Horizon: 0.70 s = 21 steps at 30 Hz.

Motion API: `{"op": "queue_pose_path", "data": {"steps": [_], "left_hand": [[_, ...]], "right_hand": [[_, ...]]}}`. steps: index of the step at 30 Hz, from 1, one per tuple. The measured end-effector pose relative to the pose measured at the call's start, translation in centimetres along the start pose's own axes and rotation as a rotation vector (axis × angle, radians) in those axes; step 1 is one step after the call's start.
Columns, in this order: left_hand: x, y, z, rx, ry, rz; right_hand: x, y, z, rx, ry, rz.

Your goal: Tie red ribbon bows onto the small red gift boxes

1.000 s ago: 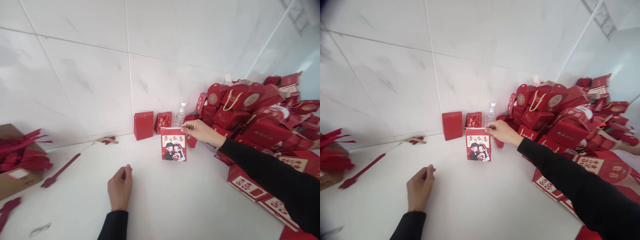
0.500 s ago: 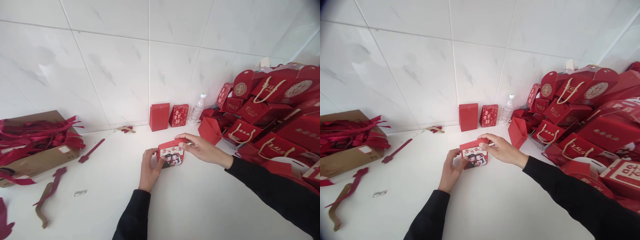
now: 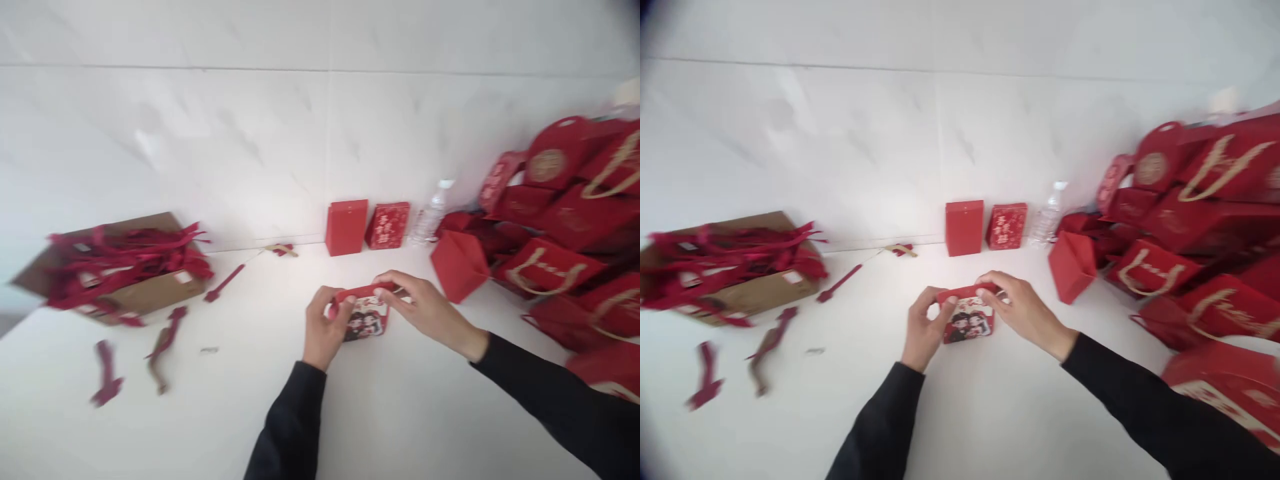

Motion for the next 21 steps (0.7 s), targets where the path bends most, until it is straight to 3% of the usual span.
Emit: {"op": "queue_pose_path", "data": {"steps": [6, 10, 12, 13, 15, 19, 21], "left_hand": [[1.4, 0.8, 1.3, 0.004, -0.106, 0.02], [2.3, 1.9, 2.9, 0.013, -0.114, -0.062], [3.7, 2.1, 3.3, 0.018, -0.138, -0.084], [4.9, 2.2, 3.2, 0.031, -0.173, -0.058], [9.1, 2.3, 2.5, 0.096, -0.31, 0.106], [20.0, 5.3, 1.5, 0.336, -0.73, 0.688], [23.8, 7.7, 1.8, 0.464, -0.882, 0.885]], "right_hand": [[-1.4, 0.6, 1.6, -0.1, -0.03, 0.057], [-2.2, 1.1, 2.8, -0.166, -0.077, 0.012], [-2.2, 1.4, 3.4, -0.182, -0.054, 0.016], [-2.1, 1.5, 3.6, -0.183, -0.039, 0.022], [-1.8, 1.7, 3.9, -0.178, -0.046, 0.038], [-1.3, 2.0, 4.3, -0.174, -0.188, 0.042], [-0.9, 2.2, 5.5, -0.2, -0.236, 0.109]]}}
Point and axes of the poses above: each hand's wrist, its own y-axis away from the middle knuckle, its own x-axis out of the back of the hand, z = x × y, the point moved 7 cm from there along -y, towards the middle knuckle, and after that the axes turned 13 degrees about -x, right-handed, at the moved point
